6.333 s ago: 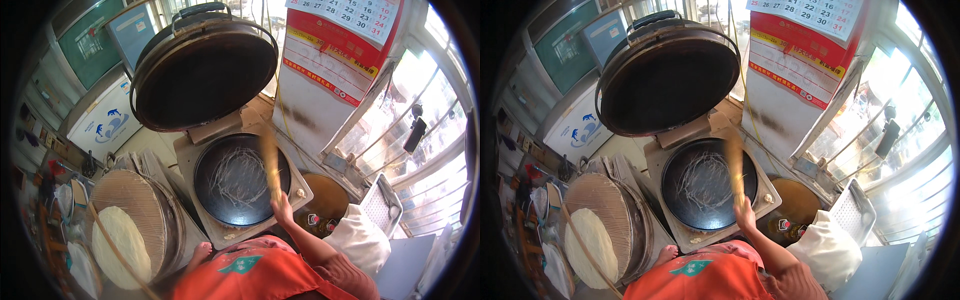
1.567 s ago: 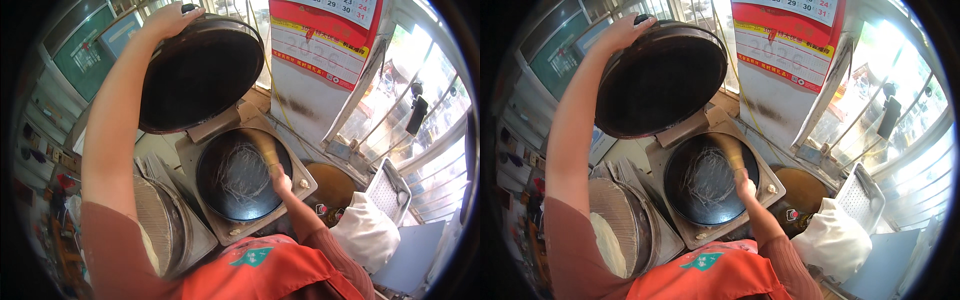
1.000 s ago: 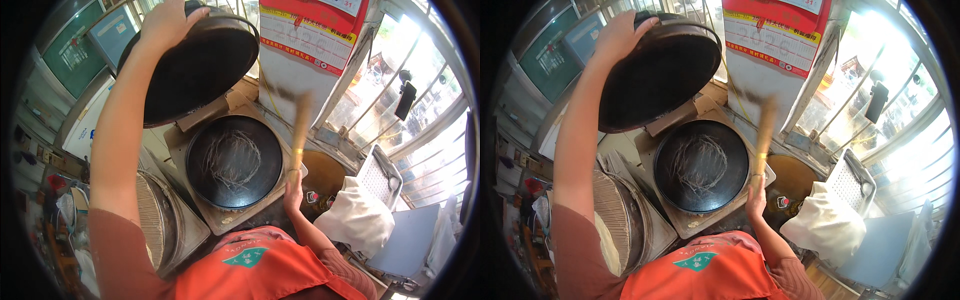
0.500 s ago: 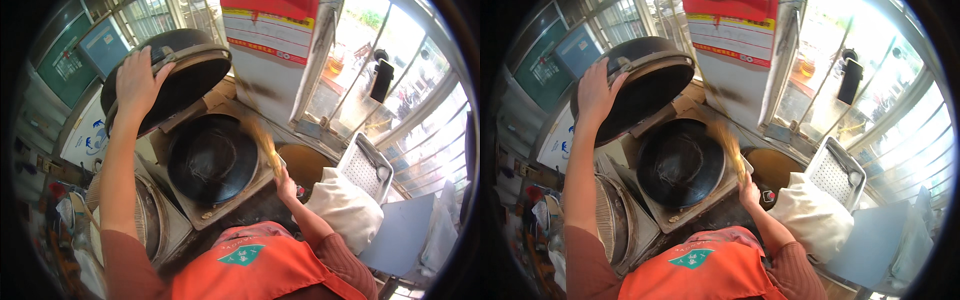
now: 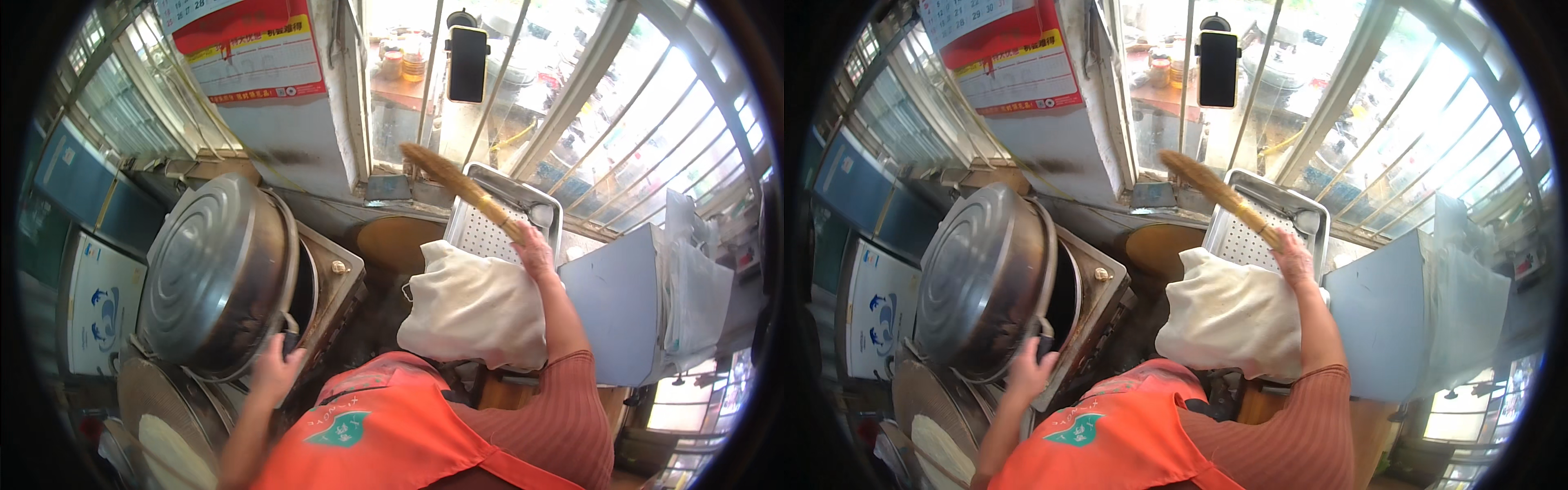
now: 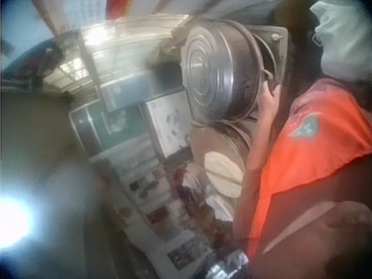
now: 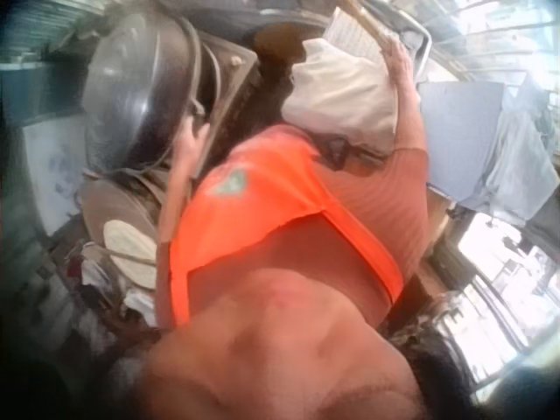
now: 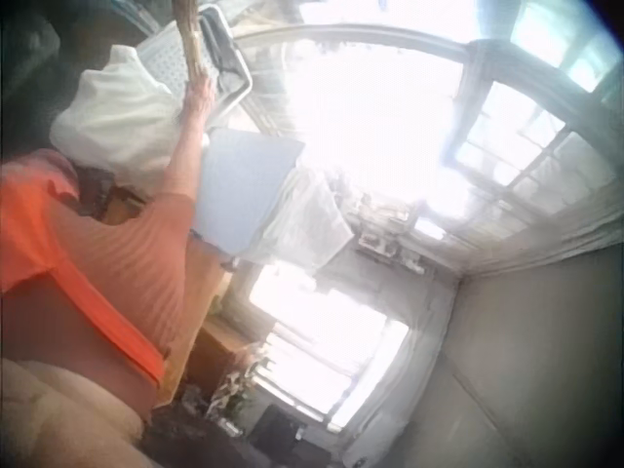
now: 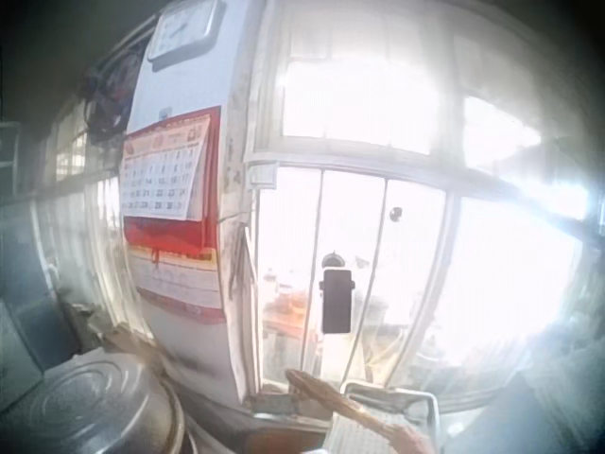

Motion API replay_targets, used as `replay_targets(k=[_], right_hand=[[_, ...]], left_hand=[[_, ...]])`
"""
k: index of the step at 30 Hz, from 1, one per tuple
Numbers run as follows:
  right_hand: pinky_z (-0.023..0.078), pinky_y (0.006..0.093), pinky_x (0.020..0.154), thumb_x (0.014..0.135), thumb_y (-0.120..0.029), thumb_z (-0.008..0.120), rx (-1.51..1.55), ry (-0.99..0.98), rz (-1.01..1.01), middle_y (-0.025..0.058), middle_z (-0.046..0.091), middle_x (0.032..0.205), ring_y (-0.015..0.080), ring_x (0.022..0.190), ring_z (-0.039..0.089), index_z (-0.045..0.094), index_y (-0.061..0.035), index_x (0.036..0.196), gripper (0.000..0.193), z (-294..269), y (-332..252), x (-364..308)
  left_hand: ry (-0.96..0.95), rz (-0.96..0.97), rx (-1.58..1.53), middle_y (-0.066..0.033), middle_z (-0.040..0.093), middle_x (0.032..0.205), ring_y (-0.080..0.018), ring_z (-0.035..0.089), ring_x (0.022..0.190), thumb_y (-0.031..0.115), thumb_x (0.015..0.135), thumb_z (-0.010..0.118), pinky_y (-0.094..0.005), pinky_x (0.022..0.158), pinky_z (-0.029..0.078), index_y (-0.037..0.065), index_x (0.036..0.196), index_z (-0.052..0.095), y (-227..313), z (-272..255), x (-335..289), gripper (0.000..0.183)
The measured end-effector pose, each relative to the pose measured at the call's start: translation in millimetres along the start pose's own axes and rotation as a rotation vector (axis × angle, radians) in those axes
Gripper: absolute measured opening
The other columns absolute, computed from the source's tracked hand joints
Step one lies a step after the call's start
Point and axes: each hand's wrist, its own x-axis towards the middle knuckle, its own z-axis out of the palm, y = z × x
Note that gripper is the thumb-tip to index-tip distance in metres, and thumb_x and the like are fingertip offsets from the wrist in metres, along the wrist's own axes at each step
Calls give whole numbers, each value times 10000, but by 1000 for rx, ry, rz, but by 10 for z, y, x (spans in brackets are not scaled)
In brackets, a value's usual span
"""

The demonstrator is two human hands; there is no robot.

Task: The person rolls dough into thin sheets on a wooden table, cooks them on a flat griddle, and stacks the finished sheets. They also scrape flour from the table into a bowl and brush oil onto the griddle between batches.

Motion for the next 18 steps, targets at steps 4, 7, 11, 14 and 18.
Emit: replay_targets(k=[4, 7, 11, 14, 18], right_hand=[[465, 438, 1038, 815, -92, 727, 88, 111, -35, 158, 624, 1299, 352, 1202, 576, 501, -107, 1433, 658, 400, 997, 24], [430, 417, 1094, 877, -284, 724, 311, -75, 207, 229, 572, 1381, 368, 1264, 558, 508, 8, 1415, 649, 577, 1275, 117], [419, 452, 1091, 984, -289, 613, -61, 122, 8, 277, 547, 1388, 404, 1290, 523, 454, 42, 1446, 590, 593, 562, 478], [448, 434, 1055, 976, -137, 635, 196, 209, -285, 238, 567, 1373, 370, 1243, 558, 471, 12, 1443, 516, 778, -928, 572], [525, 395, 953, 925, 4, 647, 507, -24, -633, 134, 562, 1333, 257, 1159, 586, 581, -23, 1319, 400, 915, -3257, -199]], left_hand=[[-153, -16, 18, -272, 670, 1055, -446, 646, 1021, 386, 869, 741, -517, 835, 515, -7, 1236, 504, -509, 1293, 275, 588], [-267, 21, -25, -298, 594, 1250, -452, 597, 1154, 369, 854, 747, -534, 961, 490, -18, 1321, 462, -866, 1737, 471, 670], [-262, 31, -61, -279, 505, 1415, -426, 490, 1324, 451, 918, 650, -484, 1096, 419, -4, 1503, 323, -989, 1721, 588, 811], [-18, 70, -419, -259, 489, 1452, -375, 479, 1350, 416, 951, 609, -426, 1137, 377, -9, 1461, 434, -961, 1548, 382, 687], [463, -87, -616, -204, 678, 1198, -359, 624, 1167, 315, 949, 651, -422, 1002, 486, -6, 1267, 618, -1500, 1322, -360, 453]])
